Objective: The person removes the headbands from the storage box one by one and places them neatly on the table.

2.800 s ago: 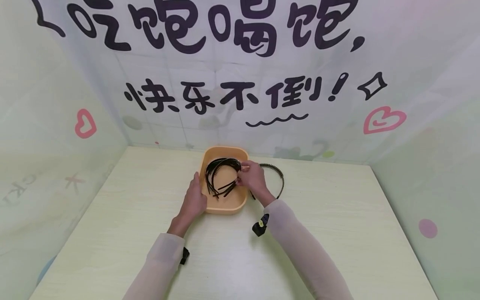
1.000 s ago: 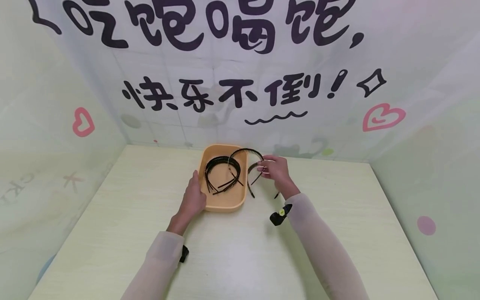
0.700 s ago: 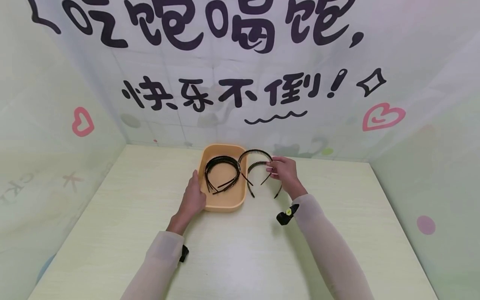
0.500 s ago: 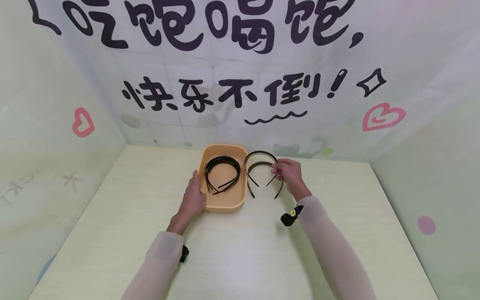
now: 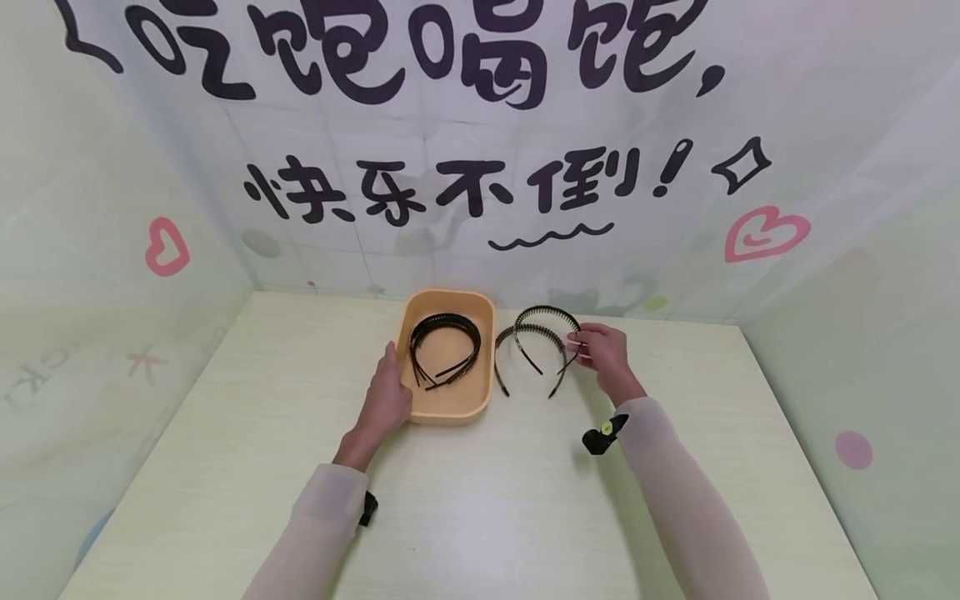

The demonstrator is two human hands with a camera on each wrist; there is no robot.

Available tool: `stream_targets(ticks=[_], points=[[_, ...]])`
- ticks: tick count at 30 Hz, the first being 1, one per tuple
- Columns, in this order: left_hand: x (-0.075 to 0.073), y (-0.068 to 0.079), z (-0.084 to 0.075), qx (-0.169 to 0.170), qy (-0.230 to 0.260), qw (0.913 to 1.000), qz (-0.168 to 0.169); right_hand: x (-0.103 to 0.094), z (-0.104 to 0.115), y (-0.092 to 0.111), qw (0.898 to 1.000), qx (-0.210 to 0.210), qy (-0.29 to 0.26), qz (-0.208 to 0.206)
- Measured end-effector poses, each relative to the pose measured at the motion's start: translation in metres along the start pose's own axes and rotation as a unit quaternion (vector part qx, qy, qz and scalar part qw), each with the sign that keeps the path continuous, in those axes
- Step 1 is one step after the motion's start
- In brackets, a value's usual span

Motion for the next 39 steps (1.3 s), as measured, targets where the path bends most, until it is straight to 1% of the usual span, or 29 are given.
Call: stream_targets(ticks=[6,10,15,19,31,39], points=[[0.000,0.000,-0.001,0.000,0.001,1.0000,0.004,-0.017,-0.003,-0.003,1.000,0.003,0.003,-0.009],[0.000,0.001,-0.001,0.002,0.003,1.0000,0.005,-0.026,-0.005,-0.004,1.000,0.005,-0.006,-0.013],[0.001,0.001,0.000,0.003,0.004,1.0000,0.005,-0.035,-0.009,-0.005,1.000,0.013,-0.019,-0.016],[0.001,0.001,0.000,0.003,0.003,1.0000,0.001,-0.042,-0.012,-0.008,0.999,0.023,-0.023,-0.018],[0.001,0.001,0.002,-0.001,0.004,1.0000,0.001,-0.063,-0.020,-0.012,0.999,0.037,-0.032,-0.021],[0.001,0.001,0.001,-0.003,0.006,1.0000,0.000,-0.077,-0.023,-0.012,0.998,0.044,-0.026,-0.038]])
Point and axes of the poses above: each hand's wrist, its own y-axis away from the middle knuckle, its own x-axis out of the palm, z = x × y, the point moved 7 cm from there along -y, towards the middle knuckle, and after that the axes turned 5 degrees about -x, right-handed, at the moved point
